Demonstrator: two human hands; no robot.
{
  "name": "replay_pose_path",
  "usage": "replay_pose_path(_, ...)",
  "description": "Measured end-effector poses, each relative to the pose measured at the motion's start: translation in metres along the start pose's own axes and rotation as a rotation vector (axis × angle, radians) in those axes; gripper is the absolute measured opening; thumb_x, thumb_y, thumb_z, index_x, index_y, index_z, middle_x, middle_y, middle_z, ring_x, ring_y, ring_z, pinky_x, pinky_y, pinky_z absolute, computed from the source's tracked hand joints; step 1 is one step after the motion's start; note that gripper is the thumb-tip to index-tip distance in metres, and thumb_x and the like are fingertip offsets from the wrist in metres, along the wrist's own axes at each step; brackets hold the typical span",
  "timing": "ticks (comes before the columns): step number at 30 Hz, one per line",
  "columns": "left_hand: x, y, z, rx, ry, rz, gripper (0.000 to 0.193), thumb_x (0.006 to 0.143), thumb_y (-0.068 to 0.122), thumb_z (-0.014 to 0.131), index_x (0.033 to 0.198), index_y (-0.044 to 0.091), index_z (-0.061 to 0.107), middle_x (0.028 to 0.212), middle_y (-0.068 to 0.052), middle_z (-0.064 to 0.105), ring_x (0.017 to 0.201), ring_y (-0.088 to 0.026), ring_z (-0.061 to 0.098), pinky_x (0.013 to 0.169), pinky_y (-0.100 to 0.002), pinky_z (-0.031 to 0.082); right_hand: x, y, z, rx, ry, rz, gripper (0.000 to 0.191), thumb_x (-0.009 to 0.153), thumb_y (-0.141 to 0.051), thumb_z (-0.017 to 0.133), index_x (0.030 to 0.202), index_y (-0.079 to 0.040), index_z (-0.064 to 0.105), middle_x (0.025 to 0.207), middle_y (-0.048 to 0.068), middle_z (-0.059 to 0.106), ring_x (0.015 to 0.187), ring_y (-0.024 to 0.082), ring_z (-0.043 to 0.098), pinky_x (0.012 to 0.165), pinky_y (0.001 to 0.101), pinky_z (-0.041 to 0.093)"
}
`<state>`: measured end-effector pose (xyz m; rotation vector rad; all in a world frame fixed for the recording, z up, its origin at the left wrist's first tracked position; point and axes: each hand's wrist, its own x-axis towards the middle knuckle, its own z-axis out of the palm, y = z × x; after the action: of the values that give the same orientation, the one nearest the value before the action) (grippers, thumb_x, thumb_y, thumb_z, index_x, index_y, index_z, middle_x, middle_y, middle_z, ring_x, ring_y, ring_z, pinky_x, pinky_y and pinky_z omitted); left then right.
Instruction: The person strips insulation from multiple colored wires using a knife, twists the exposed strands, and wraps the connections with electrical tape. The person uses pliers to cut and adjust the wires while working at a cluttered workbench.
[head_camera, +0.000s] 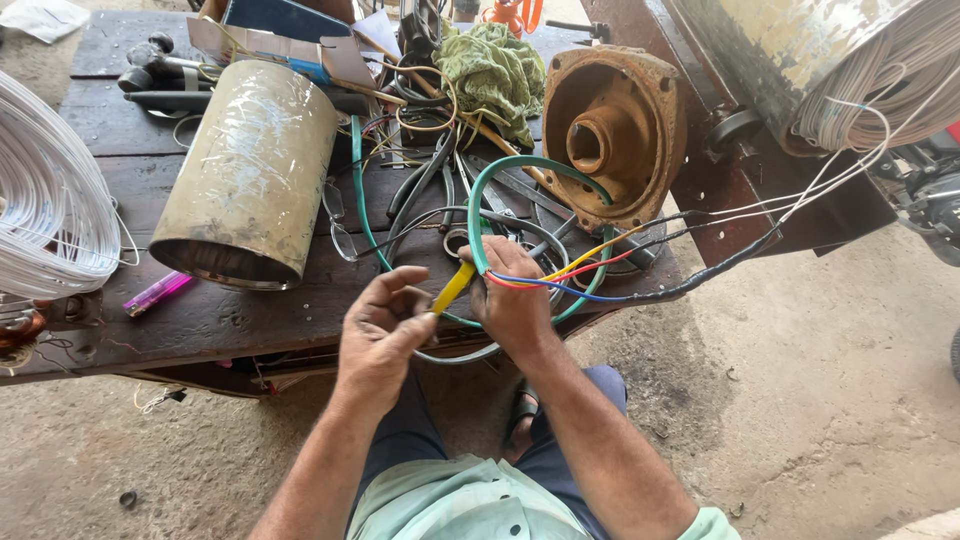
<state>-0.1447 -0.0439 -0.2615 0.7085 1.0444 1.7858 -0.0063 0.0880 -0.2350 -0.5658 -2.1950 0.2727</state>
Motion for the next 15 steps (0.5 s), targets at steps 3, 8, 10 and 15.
replay_pose_path(3,0.005,0.002,-0.013,-0.139,0.048,-0.089,0.056,0.081,-0.008,0.062,0.137,-0.005,0.055,0.088,-0.003,0.064,0.072,-0.010,0.062,0.067,-0.025,0.057,0.005,0.002,0.006,-0.042,-0.046,-0.007,0.029,0.077,0.000,0.074,0.106,-0.004,0.068,0.098,0.013,0.071,0.092,0.032,0.071,0.080,0.0418,0.057)
replay_pose_path(8,0.015,-0.005,-0.020,0.041,-0.029,-0.398,0.059,0.075,-0.004,0.059,0.134,-0.003,0.061,0.075,-0.001,0.060,0.058,-0.009,0.055,0.054,-0.026,0.053,0.013,0.000,0.017,-0.261,-0.169,0.064,0.017,0.085,-0.004,0.075,0.101,-0.007,0.070,0.086,0.010,0.068,0.085,0.030,0.071,0.074,0.0447,0.055)
replay_pose_path(10,0.020,-0.006,-0.019,0.092,-0.040,-0.486,0.055,0.073,-0.001,0.057,0.127,-0.004,0.065,0.072,-0.001,0.060,0.055,-0.009,0.053,0.051,-0.027,0.051,0.016,-0.005,0.013,-0.242,-0.143,0.035,0.020,0.084,-0.004,0.075,0.102,-0.006,0.069,0.088,0.011,0.068,0.087,0.031,0.071,0.075,0.0452,0.055)
replay_pose_path(15,0.041,0.002,-0.022,0.178,0.025,-0.531,0.033,0.078,0.004,0.060,0.107,-0.002,0.074,0.068,-0.001,0.060,0.050,-0.009,0.051,0.046,-0.025,0.046,-0.004,-0.015,-0.028,-0.047,-0.074,-0.027,0.035,0.080,0.001,0.071,0.115,0.000,0.067,0.106,0.021,0.069,0.096,0.037,0.068,0.082,0.0458,0.055)
